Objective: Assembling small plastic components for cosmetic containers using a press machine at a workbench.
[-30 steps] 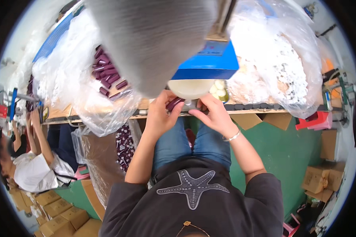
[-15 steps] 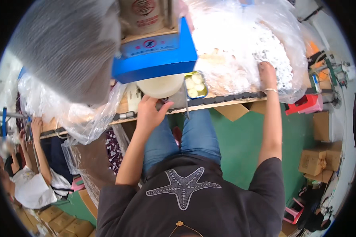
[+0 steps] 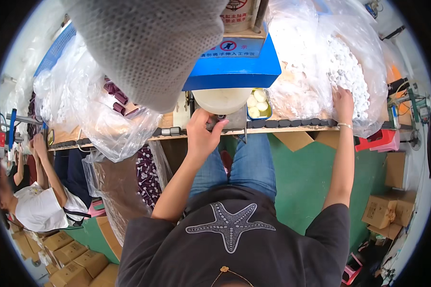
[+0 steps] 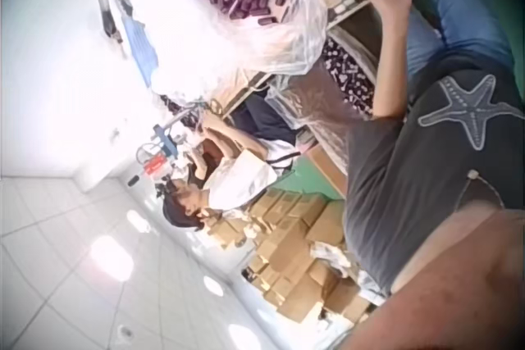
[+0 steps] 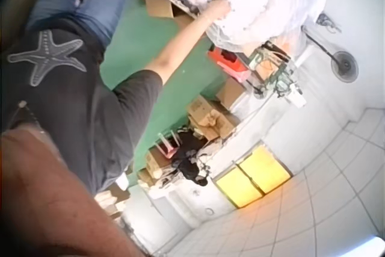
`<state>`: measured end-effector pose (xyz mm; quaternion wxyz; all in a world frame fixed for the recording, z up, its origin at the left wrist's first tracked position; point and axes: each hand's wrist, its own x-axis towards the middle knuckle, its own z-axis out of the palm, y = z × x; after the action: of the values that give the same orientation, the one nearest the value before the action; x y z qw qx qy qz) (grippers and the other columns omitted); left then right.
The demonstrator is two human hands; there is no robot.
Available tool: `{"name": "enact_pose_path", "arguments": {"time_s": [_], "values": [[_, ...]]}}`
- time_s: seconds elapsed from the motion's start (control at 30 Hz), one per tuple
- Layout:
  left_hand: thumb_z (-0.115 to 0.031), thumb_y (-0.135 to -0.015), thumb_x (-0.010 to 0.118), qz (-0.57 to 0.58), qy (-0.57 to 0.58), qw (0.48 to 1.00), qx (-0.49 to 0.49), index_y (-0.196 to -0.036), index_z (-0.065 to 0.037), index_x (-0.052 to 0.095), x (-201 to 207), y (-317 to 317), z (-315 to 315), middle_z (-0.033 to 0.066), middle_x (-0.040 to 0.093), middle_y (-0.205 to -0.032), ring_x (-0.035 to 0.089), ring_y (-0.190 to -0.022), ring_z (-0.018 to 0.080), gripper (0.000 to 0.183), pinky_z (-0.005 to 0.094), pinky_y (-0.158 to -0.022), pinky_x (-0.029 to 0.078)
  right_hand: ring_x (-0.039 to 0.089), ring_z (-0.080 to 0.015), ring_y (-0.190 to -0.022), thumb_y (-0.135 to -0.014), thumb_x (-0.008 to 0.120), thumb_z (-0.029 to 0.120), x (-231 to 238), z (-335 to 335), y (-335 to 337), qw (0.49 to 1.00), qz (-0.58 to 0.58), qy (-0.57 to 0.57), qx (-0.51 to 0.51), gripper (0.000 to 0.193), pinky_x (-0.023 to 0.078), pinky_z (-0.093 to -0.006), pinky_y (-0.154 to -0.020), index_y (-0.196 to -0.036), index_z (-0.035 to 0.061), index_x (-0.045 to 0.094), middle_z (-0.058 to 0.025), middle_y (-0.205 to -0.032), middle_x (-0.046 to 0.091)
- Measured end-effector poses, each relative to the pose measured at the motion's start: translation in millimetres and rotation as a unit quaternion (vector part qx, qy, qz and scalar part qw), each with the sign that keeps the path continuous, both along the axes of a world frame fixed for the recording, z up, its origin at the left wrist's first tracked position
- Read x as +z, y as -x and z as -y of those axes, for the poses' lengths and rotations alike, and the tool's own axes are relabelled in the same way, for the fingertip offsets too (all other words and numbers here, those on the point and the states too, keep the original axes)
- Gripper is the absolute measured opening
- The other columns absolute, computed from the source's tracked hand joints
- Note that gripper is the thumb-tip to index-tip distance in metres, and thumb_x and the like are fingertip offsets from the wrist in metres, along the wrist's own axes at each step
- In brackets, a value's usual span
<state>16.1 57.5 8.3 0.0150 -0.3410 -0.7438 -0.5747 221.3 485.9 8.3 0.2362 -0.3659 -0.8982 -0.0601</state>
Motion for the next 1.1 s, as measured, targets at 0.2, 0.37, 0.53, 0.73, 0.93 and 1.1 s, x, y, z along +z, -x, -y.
{"name": "enact_pose_path", "arguments": {"time_s": [0.2, 0.37, 0.53, 0.73, 0.93, 1.1], "values": [[-0.004, -0.071, 0.075, 0.054, 0.013, 0.998, -0.036, -0.092, -0.002, 0.063, -11, 10, -2, 0.0087, 0.06, -0.076, 0.054, -0.063, 0.0206, 0.024, 0.0316, -0.058, 0.045, 0.062, -0.0092, -0.067, -0.084, 0.072, 0.012, 26, 117, 48, 0.896, -0.234, 0.335, 0.173, 0.015, 0.049, -0.0223, -0.063, -0.094, 0.0022, 0.066, -0.0056, -0.076, 0.067], [-0.005, -0.07, 0.075, 0.049, -0.019, 0.997, -0.048, -0.093, -0.002, 0.064, -20, 13, -2, 0.0091, 0.061, -0.077, 0.055, -0.064, 0.0208, 0.025, 0.0315, -0.059, 0.045, 0.064, -0.0233, -0.071, -0.08, 0.068, 0.001, 37, 210, 90, 0.868, -0.157, 0.302, 0.362, 0.012, 0.052, -0.0299, -0.064, -0.092, 0.0014, 0.068, -0.0126, -0.085, 0.065], [-0.005, -0.07, 0.075, 0.038, -0.006, 0.998, -0.046, -0.095, -0.003, 0.065, -17, 11, -1, 0.0097, 0.062, -0.079, 0.057, -0.065, 0.0214, 0.027, 0.0317, -0.06, 0.046, 0.057, -0.0258, -0.079, -0.078, 0.068, 0.009, -2, 199, 96, 0.906, -0.064, 0.132, 0.396, 0.008, 0.049, -0.037, -0.072, -0.078, 0.003, 0.064, -0.01, -0.085, 0.061], [-0.005, -0.071, 0.075, 0.019, 0.009, 0.999, -0.037, -0.096, -0.002, 0.065, -8, 9, 1, 0.0103, 0.064, -0.082, 0.059, -0.073, 0.0248, 0.027, 0.0329, -0.062, 0.047, 0.054, -0.0265, -0.086, -0.076, 0.068, 0.012, 20, 210, 103, 0.927, 0.021, 0.044, 0.372, 0.009, 0.047, -0.0365, -0.073, -0.075, 0.0045, 0.064, -0.0078, -0.097, 0.056], [-0.005, -0.072, 0.074, 0.007, 0.012, 0.999, -0.036, -0.097, -0.002, 0.064, -4, 10, 1, 0.0112, 0.065, -0.084, 0.06, -0.079, 0.0266, 0.027, 0.0339, -0.064, 0.048, 0.058, -0.017, -0.079, -0.078, 0.071, 0.003, 47, 227, 107, 0.886, -0.183, 0.269, 0.331, 0.005, 0.048, -0.027, -0.066, -0.082, 0.0032, 0.067, -0.007, -0.103, 0.06], [-0.003, -0.07, 0.075, -0.002, 0.008, 1.0, -0.027, -0.097, -0.001, 0.066, -7, 10, 0, 0.0054, 0.063, -0.081, 0.05, -0.065, 0.0126, 0.028, 0.0263, -0.06, 0.042, 0.058, -0.0046, -0.073, -0.082, 0.069, 0.0, 40, 272, 127, 0.662, -0.279, 0.567, 0.403, 0.014, 0.049, -0.0193, -0.064, -0.094, -0.0042, 0.065, -0.0048, -0.087, 0.065]]}}
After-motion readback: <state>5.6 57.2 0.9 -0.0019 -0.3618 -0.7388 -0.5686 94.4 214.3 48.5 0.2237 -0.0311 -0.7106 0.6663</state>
